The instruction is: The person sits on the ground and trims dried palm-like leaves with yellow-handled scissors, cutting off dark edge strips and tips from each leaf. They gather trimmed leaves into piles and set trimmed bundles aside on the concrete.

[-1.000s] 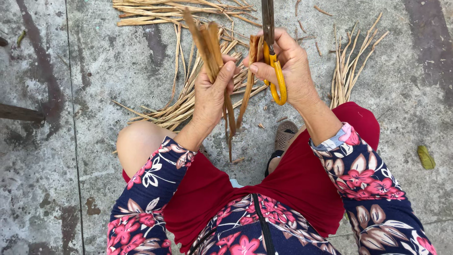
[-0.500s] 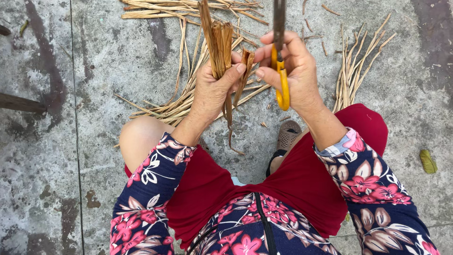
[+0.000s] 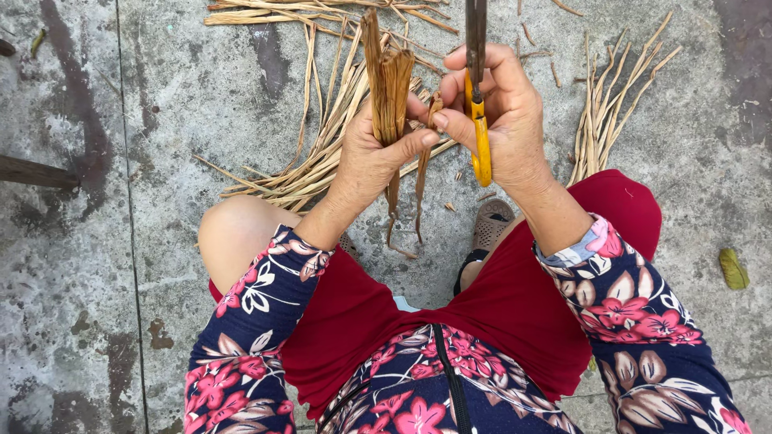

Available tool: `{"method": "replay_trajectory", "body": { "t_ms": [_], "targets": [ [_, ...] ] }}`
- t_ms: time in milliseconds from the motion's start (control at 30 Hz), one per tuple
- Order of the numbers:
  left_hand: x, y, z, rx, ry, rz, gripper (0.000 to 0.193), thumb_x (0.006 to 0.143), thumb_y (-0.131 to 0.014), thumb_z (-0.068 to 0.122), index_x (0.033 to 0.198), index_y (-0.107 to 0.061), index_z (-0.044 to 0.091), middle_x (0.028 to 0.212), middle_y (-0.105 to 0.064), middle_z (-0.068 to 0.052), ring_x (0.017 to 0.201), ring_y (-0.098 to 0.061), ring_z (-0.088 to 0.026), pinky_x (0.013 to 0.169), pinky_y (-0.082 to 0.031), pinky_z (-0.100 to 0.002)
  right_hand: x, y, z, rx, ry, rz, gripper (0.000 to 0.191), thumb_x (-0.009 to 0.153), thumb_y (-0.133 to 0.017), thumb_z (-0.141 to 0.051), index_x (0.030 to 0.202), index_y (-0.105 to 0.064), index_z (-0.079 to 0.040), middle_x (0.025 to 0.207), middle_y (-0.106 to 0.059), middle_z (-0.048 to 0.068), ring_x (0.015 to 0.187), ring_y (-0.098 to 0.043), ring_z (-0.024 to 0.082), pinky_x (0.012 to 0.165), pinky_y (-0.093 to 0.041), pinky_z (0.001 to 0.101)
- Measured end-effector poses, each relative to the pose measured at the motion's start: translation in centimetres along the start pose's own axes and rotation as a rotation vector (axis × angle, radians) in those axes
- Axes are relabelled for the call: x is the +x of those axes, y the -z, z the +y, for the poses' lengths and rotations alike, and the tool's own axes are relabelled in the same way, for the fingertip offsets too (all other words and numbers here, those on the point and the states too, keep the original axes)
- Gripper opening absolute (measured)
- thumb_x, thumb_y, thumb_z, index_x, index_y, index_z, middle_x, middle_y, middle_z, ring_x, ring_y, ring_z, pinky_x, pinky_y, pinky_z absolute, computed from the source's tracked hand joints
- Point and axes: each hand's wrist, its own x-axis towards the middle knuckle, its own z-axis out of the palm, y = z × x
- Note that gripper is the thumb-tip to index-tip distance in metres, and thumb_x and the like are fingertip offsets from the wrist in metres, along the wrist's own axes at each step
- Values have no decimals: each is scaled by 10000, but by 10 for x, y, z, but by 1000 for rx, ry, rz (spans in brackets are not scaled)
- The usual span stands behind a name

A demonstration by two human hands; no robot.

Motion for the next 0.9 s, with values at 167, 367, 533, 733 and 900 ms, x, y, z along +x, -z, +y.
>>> {"method": "replay_trajectory", "body": {
  "t_ms": [167,367,533,733,900],
  "targets": [
    [1,2,-6,41,68,61,172,1019,-750,112,1148,-657,47,883,-624,51,720,-532,-19,629,-447,-174,0,0,0,-22,0,-4,460,1042,-788,37,1381,-498,-78,1105,-652,35,953,-632,55,864,-543,187],
    [1,4,-9,31,84,66,169,1019,-723,130,1159,-671,48,913,-667,33,721,-573,-22,617,-479,-185,1,0,2,-81,4,5,461,1035,-785,39,1388,-509,-68,1091,-664,43,972,-652,64,866,-550,191],
    [0,3,-8,-59,109,50,163,1031,-722,134,1146,-657,38,867,-613,41,695,-548,-35,618,-451,-192,1,0,2,-71,-15,13,437,1039,-747,71,1380,-507,-61,1085,-666,42,994,-655,65,893,-549,194],
    [-1,2,-5,-54,161,63,188,997,-724,136,1146,-662,40,838,-606,44,655,-539,-37,583,-439,-192,2,-1,4,-70,-43,28,440,1032,-735,86,1384,-516,-63,1072,-660,38,991,-649,66,903,-543,199],
    [3,5,-7,-157,125,146,186,1000,-726,153,1137,-650,54,863,-639,25,676,-571,-52,596,-469,-207,3,-6,6,-107,-97,30,589,966,-838,-102,1427,-473,-90,1155,-659,23,967,-632,85,887,-544,242]
  ]
}}
